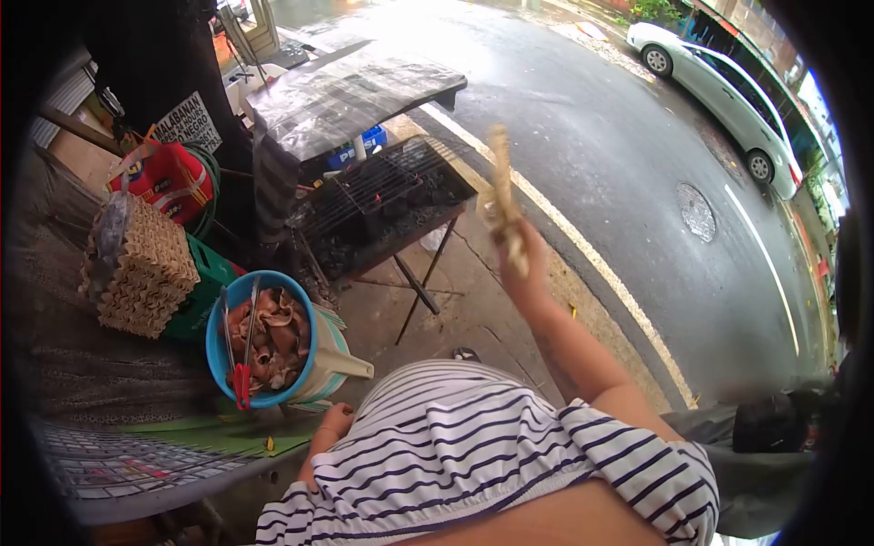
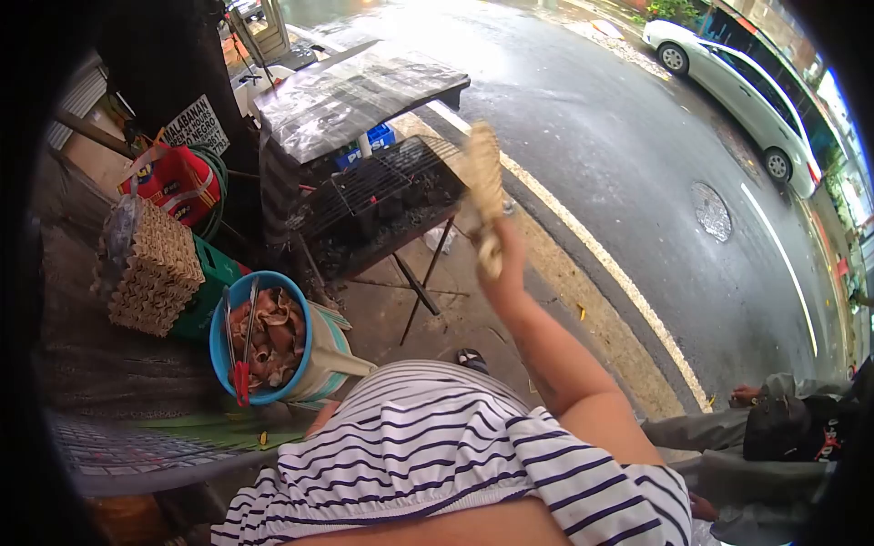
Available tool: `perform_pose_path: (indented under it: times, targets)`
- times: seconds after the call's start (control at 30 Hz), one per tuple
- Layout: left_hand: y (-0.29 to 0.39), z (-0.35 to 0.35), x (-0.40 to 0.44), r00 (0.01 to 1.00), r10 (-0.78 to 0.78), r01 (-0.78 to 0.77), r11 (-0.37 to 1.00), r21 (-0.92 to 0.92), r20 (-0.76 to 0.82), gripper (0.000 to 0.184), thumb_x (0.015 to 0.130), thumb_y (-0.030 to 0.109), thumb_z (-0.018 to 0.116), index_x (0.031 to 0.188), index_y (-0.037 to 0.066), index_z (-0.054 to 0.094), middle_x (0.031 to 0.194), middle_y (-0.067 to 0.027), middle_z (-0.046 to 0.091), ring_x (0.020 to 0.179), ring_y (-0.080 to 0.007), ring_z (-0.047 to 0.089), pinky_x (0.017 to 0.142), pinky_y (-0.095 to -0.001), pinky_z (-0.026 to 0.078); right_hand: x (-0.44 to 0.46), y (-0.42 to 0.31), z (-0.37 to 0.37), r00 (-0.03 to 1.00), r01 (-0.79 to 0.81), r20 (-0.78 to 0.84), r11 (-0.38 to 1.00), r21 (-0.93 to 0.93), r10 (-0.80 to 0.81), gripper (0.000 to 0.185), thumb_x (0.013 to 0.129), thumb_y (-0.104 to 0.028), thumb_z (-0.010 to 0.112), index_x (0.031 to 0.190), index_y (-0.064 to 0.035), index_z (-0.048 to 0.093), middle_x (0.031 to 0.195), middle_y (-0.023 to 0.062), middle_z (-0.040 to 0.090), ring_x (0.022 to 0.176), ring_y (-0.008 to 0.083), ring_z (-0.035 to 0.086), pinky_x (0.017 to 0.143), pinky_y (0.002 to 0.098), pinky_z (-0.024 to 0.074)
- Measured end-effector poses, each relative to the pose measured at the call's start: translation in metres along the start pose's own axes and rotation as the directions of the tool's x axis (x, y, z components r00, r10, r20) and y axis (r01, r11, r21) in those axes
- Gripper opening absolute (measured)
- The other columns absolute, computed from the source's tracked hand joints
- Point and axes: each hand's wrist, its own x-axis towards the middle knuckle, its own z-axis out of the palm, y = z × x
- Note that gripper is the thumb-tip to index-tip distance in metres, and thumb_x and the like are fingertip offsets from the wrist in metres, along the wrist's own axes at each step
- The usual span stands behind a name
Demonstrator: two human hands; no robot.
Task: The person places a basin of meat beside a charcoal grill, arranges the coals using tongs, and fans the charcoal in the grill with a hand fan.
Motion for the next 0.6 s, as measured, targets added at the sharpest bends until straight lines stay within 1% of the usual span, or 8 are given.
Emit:
perform_pose_path:
  times: [0.03,0.07,0.17,0.23,0.33,0.4,0.47,0.6]
  targets:
    - [0.003,0.0,0.0,1.0,0.021,-0.022,1.0,-0.006,-0.02,0.035,0.076,0.023,0.066,0.104,0.002,0.064,0.101,-0.0183,0.066,0.096,-0.0297,0.063,0.085,-0.0367,0.049,-0.003,-0.003,0.007,0.997,0.073,0.024,0.993,-0.089,-0.071,0.012,0.091,-0.013,0.05,0.085,-0.005,0.058,0.078,0.0065,0.063,0.074,0.018,0.06,0.067,0.0347,0.0491]
    - [0.004,-0.002,-0.001,0.997,0.062,-0.063,0.998,-0.019,-0.039,0.035,0.076,0.022,0.066,0.104,0.002,0.064,0.101,-0.018,0.066,0.096,-0.0294,0.063,0.085,-0.0366,0.049,-0.012,-0.011,0.005,0.901,0.24,0.387,0.969,-0.067,-0.196,0.01,0.089,-0.014,0.054,0.088,-0.0052,0.058,0.079,0.0068,0.063,0.075,0.0182,0.06,0.068,0.0344,0.0494]
    - [0.006,-0.006,0.011,0.998,0.065,-0.067,0.994,-0.085,-0.027,0.035,0.076,0.022,0.067,0.104,0.003,0.064,0.1,-0.0174,0.066,0.094,-0.0286,0.063,0.085,-0.0367,0.049,0.0,-0.025,0.007,0.843,0.341,0.46,0.938,-0.059,-0.277,0.011,0.09,-0.014,0.052,0.089,-0.0046,0.059,0.081,0.006,0.063,0.076,0.0196,0.061,0.069,0.0356,0.0502]
    - [0.006,-0.007,0.014,0.999,0.051,-0.051,0.996,-0.075,-0.004,0.035,0.076,0.022,0.067,0.105,0.003,0.063,0.1,-0.0173,0.066,0.094,-0.0284,0.063,0.085,-0.0368,0.049,0.025,-0.007,-0.002,0.996,-0.065,-0.054,0.991,0.12,0.072,0.009,0.086,-0.009,0.056,0.093,-0.006,0.06,0.081,0.002,0.06,0.075,0.0119,0.056,0.065,0.027,0.0464]
    - [0.008,-0.008,0.021,0.998,0.063,-0.063,0.998,0.01,-0.006,0.034,0.077,0.022,0.066,0.105,0.002,0.064,0.102,-0.0167,0.066,0.095,-0.0281,0.063,0.085,-0.0367,0.049,0.022,-0.002,0.0,0.994,-0.039,-0.095,0.997,0.065,0.045,0.006,0.088,-0.006,0.053,0.089,-0.0049,0.058,0.08,0.0006,0.058,0.072,0.0099,0.055,0.063,0.0253,0.046]
    - [0.019,0.001,0.026,0.821,0.5,-0.399,0.848,0.348,-0.277,0.034,0.077,0.021,0.066,0.104,0.002,0.064,0.101,-0.0162,0.066,0.095,-0.028,0.063,0.085,-0.0363,0.049,0.021,0.0,0.001,0.998,-0.063,-0.014,0.985,0.162,0.067,0.007,0.089,-0.006,0.052,0.089,-0.0042,0.059,0.081,0.0015,0.059,0.073,0.0109,0.055,0.064,0.0253,0.0466]
    - [0.016,-0.009,0.013,0.992,0.119,-0.118,0.993,0.005,-0.037,0.033,0.077,0.021,0.065,0.104,0.001,0.064,0.099,-0.0156,0.067,0.092,-0.0278,0.064,0.083,-0.0354,0.05,0.007,-0.001,-0.001,0.993,-0.111,0.056,0.962,0.248,0.1,0.008,0.09,-0.006,0.052,0.09,-0.0034,0.059,0.081,0.0025,0.059,0.074,0.0118,0.056,0.065,0.0254,0.0472]
    - [0.023,-0.01,0.006,1.0,-0.013,0.015,0.99,-0.14,0.016,0.033,0.078,0.019,0.065,0.105,0.0,0.064,0.097,-0.0134,0.068,0.087,-0.0246,0.065,0.08,-0.0348,0.051,-0.011,0.008,-0.003,0.984,0.098,0.143,0.994,0.051,-0.104,0.008,0.087,-0.01,0.059,0.093,-0.004,0.06,0.083,0.0046,0.061,0.077,0.0141,0.057,0.067,0.03,0.0491]
